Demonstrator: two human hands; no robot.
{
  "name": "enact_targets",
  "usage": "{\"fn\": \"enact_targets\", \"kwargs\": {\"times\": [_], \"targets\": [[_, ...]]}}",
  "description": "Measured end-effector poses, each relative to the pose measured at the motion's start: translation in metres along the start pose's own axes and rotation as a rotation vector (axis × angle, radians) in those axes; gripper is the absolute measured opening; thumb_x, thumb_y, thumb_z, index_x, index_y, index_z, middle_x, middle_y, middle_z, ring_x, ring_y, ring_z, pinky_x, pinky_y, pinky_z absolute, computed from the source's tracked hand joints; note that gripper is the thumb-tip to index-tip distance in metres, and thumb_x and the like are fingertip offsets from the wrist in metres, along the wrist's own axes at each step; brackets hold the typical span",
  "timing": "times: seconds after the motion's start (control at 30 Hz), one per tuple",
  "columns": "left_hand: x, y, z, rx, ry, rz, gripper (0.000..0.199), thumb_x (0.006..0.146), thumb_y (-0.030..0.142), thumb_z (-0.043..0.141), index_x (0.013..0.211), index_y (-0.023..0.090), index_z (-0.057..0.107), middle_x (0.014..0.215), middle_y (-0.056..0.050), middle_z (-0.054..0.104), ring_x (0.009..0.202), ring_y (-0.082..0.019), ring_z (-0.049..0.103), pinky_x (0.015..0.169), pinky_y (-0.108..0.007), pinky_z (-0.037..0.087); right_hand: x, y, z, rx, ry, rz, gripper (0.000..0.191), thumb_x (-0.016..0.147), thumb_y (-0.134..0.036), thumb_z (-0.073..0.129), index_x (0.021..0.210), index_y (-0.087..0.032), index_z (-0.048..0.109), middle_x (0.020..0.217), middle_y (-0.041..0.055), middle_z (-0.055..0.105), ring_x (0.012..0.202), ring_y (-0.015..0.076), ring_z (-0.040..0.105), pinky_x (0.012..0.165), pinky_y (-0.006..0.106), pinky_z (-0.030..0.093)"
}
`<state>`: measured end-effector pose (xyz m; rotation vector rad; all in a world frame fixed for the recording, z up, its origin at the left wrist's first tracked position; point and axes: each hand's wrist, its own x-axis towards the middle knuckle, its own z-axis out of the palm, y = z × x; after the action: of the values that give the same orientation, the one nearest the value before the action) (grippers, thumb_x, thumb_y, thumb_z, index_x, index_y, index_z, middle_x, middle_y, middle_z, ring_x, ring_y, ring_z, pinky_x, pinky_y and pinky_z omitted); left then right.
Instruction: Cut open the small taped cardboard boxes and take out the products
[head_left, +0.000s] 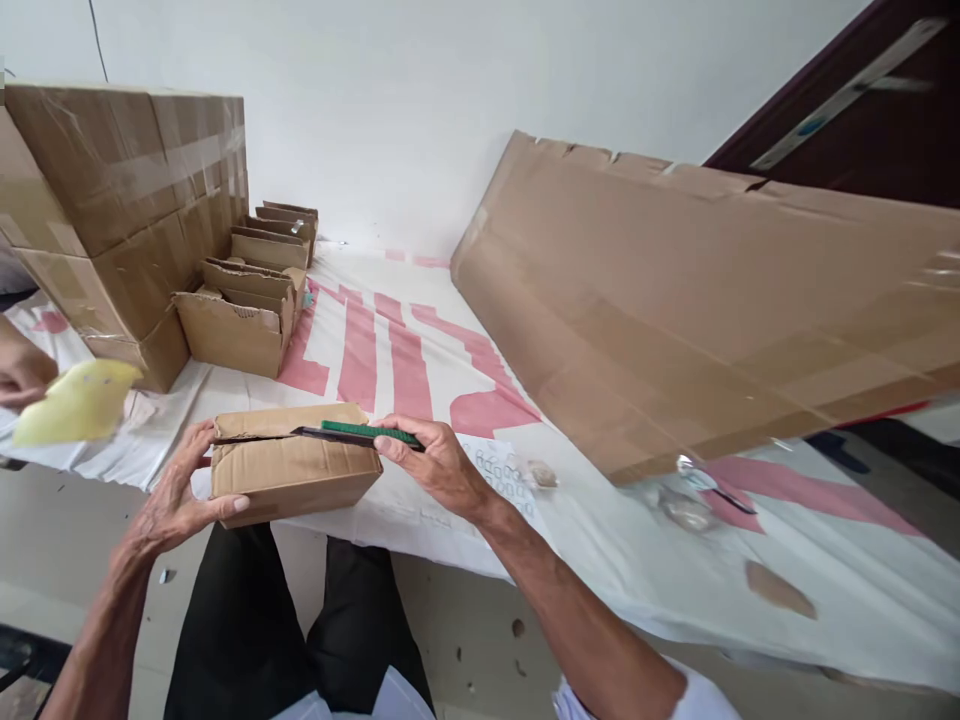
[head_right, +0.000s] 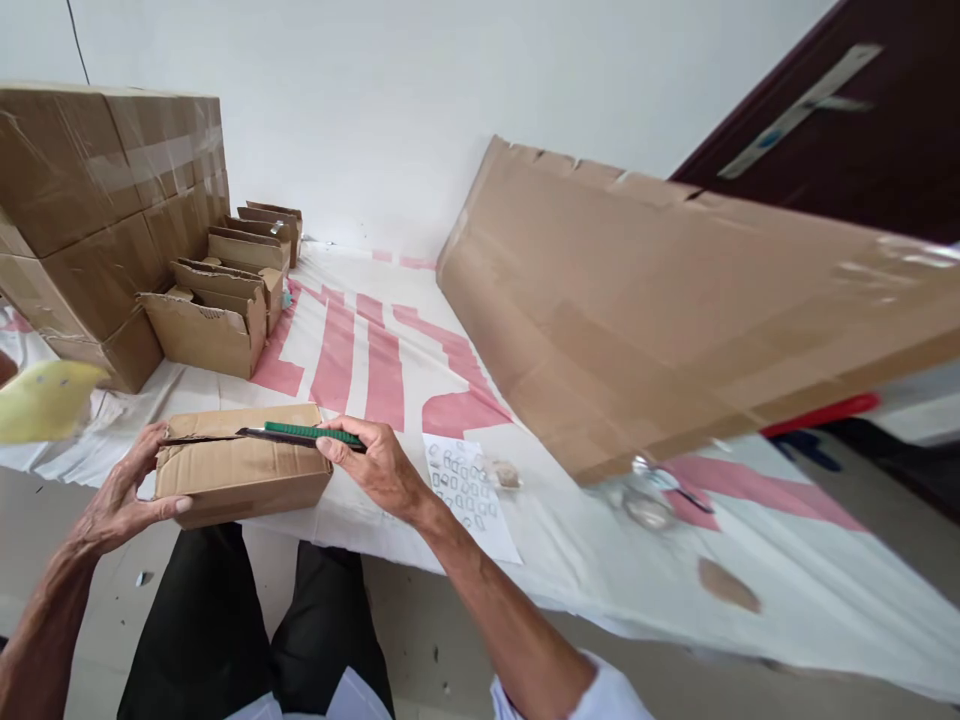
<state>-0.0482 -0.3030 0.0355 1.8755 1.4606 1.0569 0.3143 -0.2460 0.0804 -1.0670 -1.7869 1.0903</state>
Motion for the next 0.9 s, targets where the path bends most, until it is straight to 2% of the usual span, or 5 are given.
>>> {"fn": "enact_targets", "kwargs": {"times": [0.1, 0.3, 0.47, 0.63, 0.9], "targets": [[-0.002, 0.004, 0.003, -0.018, 0.0, -0.004, 0.076, 0.079, 0.067, 0.087, 0.144, 0.033, 0.067, 0.154, -0.013, 0.059, 0.141, -0.043, 0.062, 0.105, -0.053, 0.064, 0.0, -0.006, 0.005, -0.1, -0.024, -0.07, 0.03, 0.096, -0.05, 0.07, 0.1, -0.022, 0.079, 0.088, 0.002, 0.073, 0.083, 0.0207, 0.065, 0.076, 0.032, 0.051], [-0.004, 0.002, 0.005, -0.031, 0.027, -0.066, 0.087, 0.073, 0.068, 0.091, 0.149, 0.034, 0.063, 0.161, -0.013, 0.054, 0.15, -0.044, 0.054, 0.112, -0.057, 0.06, 0.005, -0.015, 0.008, -0.206, -0.05, -0.162, 0.023, 0.098, -0.042, 0.068, 0.098, -0.021, 0.078, 0.083, 0.0016, 0.07, 0.075, 0.0186, 0.062, 0.071, 0.031, 0.049], [-0.004, 0.006, 0.005, -0.025, 0.007, -0.041, 0.084, 0.076, 0.065, 0.089, 0.15, 0.034, 0.063, 0.162, -0.012, 0.053, 0.149, -0.042, 0.054, 0.111, -0.055, 0.061, 0.009, -0.019, 0.006, -0.304, -0.062, -0.212, 0.021, 0.101, -0.038, 0.065, 0.1, -0.021, 0.077, 0.088, 0.0038, 0.074, 0.079, 0.0201, 0.066, 0.074, 0.033, 0.05], [-0.002, 0.012, 0.006, -0.033, -0.012, 0.021, 0.079, 0.079, 0.057, 0.09, 0.149, 0.033, 0.063, 0.156, -0.012, 0.057, 0.145, -0.038, 0.057, 0.107, -0.051, 0.063, 0.018, -0.028, 0.006, -0.415, -0.137, -0.276, 0.018, 0.104, -0.032, 0.063, 0.108, -0.022, 0.076, 0.1, 0.006, 0.078, 0.088, 0.0201, 0.069, 0.08, 0.033, 0.052], [-0.003, 0.007, 0.011, -0.045, -0.014, 0.062, 0.081, 0.077, 0.052, 0.092, 0.15, 0.036, 0.061, 0.158, -0.012, 0.053, 0.146, -0.039, 0.055, 0.107, -0.053, 0.062, 0.037, -0.055, 0.013, -0.799, -0.239, -0.379, 0.015, 0.105, -0.026, 0.065, 0.103, -0.019, 0.078, 0.087, 0.0027, 0.071, 0.075, 0.0159, 0.062, 0.067, 0.029, 0.04]]}}
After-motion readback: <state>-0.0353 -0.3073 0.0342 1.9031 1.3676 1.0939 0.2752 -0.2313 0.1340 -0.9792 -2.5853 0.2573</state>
